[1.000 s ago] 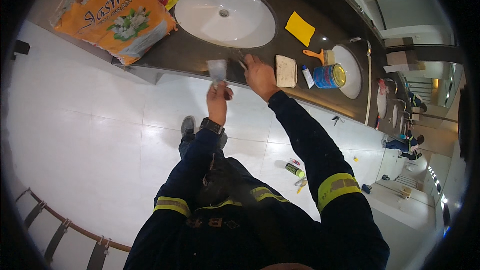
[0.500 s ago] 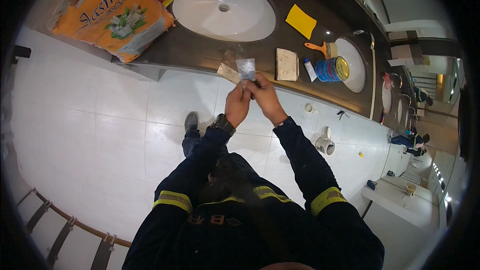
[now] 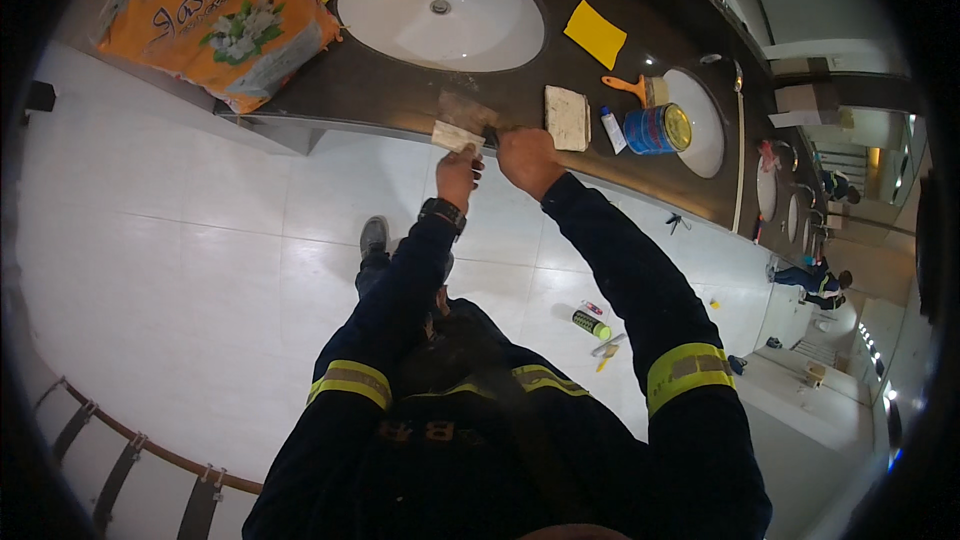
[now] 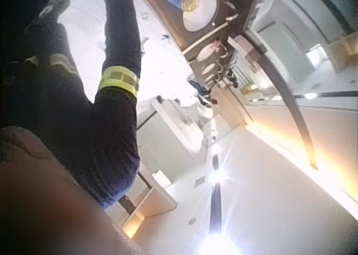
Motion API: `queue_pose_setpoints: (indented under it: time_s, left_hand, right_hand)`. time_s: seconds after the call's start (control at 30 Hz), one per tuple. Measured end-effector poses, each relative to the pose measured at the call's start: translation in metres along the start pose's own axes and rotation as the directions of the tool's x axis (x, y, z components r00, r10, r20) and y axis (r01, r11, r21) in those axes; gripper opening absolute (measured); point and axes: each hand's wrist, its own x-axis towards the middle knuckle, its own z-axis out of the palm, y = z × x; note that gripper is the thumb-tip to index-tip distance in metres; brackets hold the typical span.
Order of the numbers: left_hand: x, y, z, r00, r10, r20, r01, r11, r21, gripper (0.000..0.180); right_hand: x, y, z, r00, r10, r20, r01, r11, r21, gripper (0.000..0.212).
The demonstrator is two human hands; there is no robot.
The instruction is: The person applies masking tape along the edge of a bathroom countertop, then uses a putty knife to spread a sealant or adhesive along the taped line. The person smooths the material and removes excess with the tool, working along the countertop edge near the sinks.
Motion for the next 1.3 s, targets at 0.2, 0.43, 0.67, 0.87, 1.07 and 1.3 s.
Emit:
queue_pose_setpoints:
  time_s: [0.2, 0.43, 0.67, 0.87, 1.07, 1.3]
  left_hand:
    - [-0.004, -0.005, 0.014, 0.996, 0.013, -0.093, -0.020, 0.997, -0.076, 0.030]
    - [0.001, -0.005, 0.013, 0.986, 0.133, -0.098, -0.142, 0.985, -0.097, 0.030]
    - [0.013, -0.018, 0.021, 0.961, 0.220, -0.168, -0.239, 0.965, -0.107, 0.031]
    - [0.010, -0.018, 0.021, 0.950, 0.279, -0.137, -0.296, 0.948, -0.120, 0.033]
    - [0.004, -0.013, 0.022, 0.967, 0.208, -0.144, -0.226, 0.967, -0.118, 0.032]
    - [0.013, -0.023, 0.025, 0.937, 0.260, -0.234, -0.291, 0.950, -0.111, 0.037]
  right_hand:
    - [-0.005, -0.008, -0.002, 0.999, -0.025, 0.048, 0.027, 0.998, -0.051, 0.020]
    - [-0.008, -0.008, 0.002, 0.996, -0.086, 0.005, 0.086, 0.996, -0.034, 0.019]
    - [0.012, -0.011, 0.012, 1.000, -0.003, 0.009, 0.004, 0.999, -0.037, 0.023]
    - [0.014, -0.014, 0.019, 0.999, -0.045, -0.013, 0.043, 0.989, -0.145, 0.016]
    - [0.017, -0.004, 0.021, 0.994, -0.107, -0.025, 0.102, 0.984, -0.148, 0.018]
    - [0.017, -0.025, -0.005, 0.989, -0.066, 0.135, 0.079, 0.993, -0.091, 0.016]
